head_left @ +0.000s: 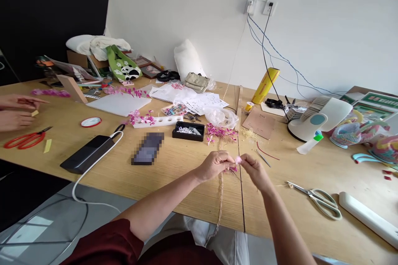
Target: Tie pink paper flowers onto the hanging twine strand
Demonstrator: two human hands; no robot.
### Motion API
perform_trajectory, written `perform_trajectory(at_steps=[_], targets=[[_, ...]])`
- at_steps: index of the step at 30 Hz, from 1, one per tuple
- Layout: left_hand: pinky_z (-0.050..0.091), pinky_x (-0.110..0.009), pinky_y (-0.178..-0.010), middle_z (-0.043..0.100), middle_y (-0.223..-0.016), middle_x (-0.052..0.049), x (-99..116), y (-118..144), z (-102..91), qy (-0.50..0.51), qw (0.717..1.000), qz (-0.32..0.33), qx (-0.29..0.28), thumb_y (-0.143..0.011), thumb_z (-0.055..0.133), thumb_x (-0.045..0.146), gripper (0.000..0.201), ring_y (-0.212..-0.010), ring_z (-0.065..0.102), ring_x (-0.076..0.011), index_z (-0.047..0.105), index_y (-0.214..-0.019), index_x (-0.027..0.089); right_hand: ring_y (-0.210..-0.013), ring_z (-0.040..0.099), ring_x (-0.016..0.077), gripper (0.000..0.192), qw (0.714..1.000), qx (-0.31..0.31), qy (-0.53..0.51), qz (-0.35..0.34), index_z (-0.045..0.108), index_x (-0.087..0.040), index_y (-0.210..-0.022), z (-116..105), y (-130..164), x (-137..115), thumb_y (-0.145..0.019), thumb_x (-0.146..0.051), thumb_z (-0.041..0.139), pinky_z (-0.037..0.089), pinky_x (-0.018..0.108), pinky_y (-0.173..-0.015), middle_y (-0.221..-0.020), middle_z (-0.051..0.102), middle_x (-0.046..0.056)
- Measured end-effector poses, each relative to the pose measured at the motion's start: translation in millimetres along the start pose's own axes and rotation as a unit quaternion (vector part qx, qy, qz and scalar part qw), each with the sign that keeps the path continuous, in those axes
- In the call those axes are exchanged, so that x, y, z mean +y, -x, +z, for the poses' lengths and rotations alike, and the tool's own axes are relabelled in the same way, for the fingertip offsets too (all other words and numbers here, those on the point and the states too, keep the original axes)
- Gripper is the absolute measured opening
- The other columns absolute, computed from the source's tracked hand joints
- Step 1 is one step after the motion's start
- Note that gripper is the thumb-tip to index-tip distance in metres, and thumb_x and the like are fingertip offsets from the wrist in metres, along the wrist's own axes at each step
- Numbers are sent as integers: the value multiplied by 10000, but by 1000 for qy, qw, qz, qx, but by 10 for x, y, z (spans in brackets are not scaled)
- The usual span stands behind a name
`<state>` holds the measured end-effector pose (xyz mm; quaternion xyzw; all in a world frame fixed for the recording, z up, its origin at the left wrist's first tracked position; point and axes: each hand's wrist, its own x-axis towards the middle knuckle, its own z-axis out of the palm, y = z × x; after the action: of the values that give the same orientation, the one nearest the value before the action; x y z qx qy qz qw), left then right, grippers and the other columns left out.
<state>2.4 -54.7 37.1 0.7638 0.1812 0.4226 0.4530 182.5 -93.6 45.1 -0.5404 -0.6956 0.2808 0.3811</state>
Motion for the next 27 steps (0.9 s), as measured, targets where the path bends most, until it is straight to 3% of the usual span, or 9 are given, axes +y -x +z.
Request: perform_trajectory(at_steps=[2,5,11,20,27], targets=[[383,-214,-605,535,-644,-14,-66,2,-14,-31,997,-8,69,-783,548,285,180,-623,488,-102,609,-700,137,-581,389,111,277,999,25,-19,18,473,-188,-673,192,122,71,-840,-400,411,333,213,-558,-599,420,-25],[361,-213,-599,502,-614,0,-163,-4,-9,-90,988,-3,126,-796,523,242,170,-611,459,-97,594,-677,142,-568,372,108,259,999,40,16,27,495,-188,-694,388,277,6,-844,-382,412,320,210,-548,-593,398,-28],[353,-215,-584,484,-616,1,-268,-3,56,-115,977,-1,178,-803,498,226,172,-604,432,-98,592,-680,152,-549,366,107,244,998,55,35,23,519,-194,-707,401,304,-124,-842,-370,417,313,209,-530,-583,399,-29],[396,-214,-570,526,-605,-1,-274,-43,148,17,976,-72,204,-746,575,310,181,-567,482,-96,631,-702,144,-520,327,96,290,992,94,-45,75,489,-187,-675,347,290,45,-812,-439,449,291,212,-487,-566,365,-38],[397,-220,-551,534,-542,9,-232,-48,183,178,954,-131,204,-710,609,329,221,-529,475,-88,642,-758,116,-499,290,87,267,988,95,-73,93,489,-181,-664,207,308,60,-797,-413,476,250,216,-462,-546,324,-45]])
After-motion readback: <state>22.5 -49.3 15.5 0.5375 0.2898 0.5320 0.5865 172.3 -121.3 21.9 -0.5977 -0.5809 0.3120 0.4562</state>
